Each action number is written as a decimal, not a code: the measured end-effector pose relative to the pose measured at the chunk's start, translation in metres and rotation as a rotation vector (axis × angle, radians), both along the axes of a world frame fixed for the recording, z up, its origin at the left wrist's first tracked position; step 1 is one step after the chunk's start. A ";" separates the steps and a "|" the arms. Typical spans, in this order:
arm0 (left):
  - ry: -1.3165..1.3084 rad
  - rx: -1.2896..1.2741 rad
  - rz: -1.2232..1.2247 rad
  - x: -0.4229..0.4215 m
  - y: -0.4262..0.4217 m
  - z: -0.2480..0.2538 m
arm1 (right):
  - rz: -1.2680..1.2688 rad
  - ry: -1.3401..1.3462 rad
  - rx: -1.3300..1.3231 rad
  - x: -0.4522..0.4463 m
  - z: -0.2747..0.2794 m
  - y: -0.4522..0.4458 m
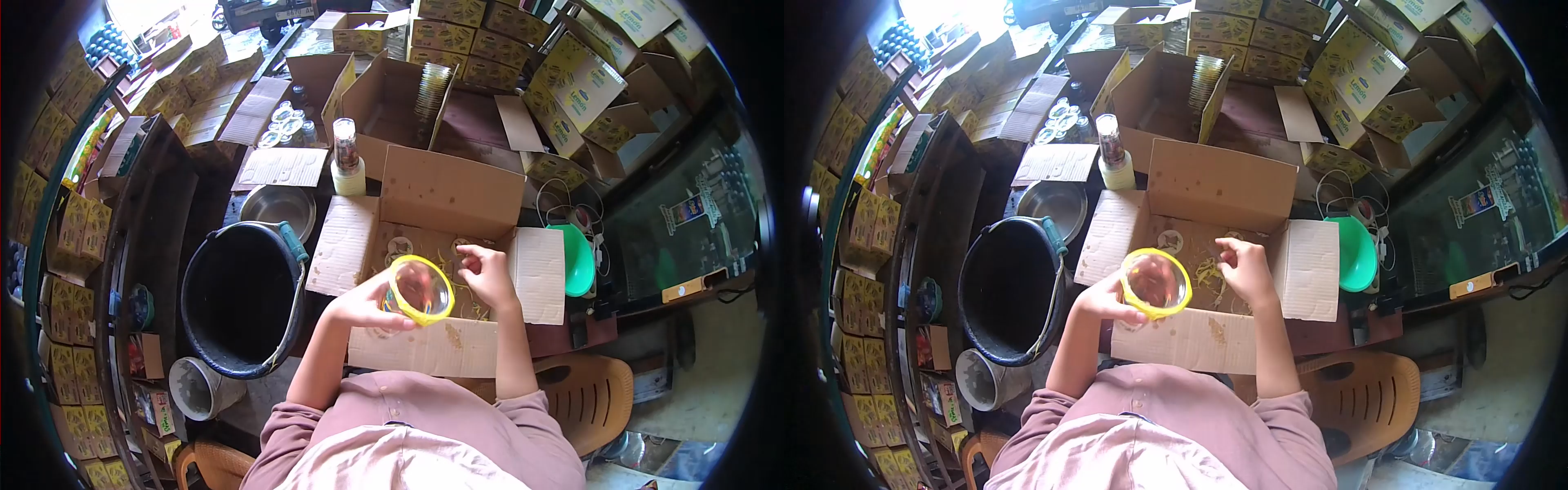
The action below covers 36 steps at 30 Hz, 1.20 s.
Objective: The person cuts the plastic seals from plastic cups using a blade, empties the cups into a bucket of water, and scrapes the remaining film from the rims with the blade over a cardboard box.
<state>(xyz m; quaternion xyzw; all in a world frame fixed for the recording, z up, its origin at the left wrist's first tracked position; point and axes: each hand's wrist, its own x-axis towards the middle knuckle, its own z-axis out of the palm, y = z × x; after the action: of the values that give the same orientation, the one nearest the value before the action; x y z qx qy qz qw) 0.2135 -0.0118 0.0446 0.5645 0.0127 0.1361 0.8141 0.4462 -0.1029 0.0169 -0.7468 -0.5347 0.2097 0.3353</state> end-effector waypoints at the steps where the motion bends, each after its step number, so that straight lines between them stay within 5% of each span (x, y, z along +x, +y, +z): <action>1: -0.014 0.154 0.137 -0.002 -0.003 0.014 | -0.041 0.070 0.103 -0.006 0.007 -0.003; 6: -0.085 0.460 0.548 -0.002 -0.006 0.008 | -0.214 0.106 0.424 -0.029 0.041 -0.018; 15: -0.095 0.900 1.042 -0.007 -0.016 0.013 | -0.025 -0.315 0.782 -0.057 0.087 -0.034; 19: 0.076 1.068 1.123 -0.017 -0.021 0.026 | 0.108 -0.385 0.829 -0.072 0.096 -0.037; 36: -0.065 1.151 1.274 -0.024 -0.038 0.041 | 0.268 -0.597 0.909 -0.100 0.108 -0.042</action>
<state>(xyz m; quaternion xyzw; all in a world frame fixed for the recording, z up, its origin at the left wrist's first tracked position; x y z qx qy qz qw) 0.1898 -0.0500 0.0852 0.7705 0.2331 0.5686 0.1694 0.3463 -0.1454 0.1254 -0.4793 -0.7334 -0.2219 0.4279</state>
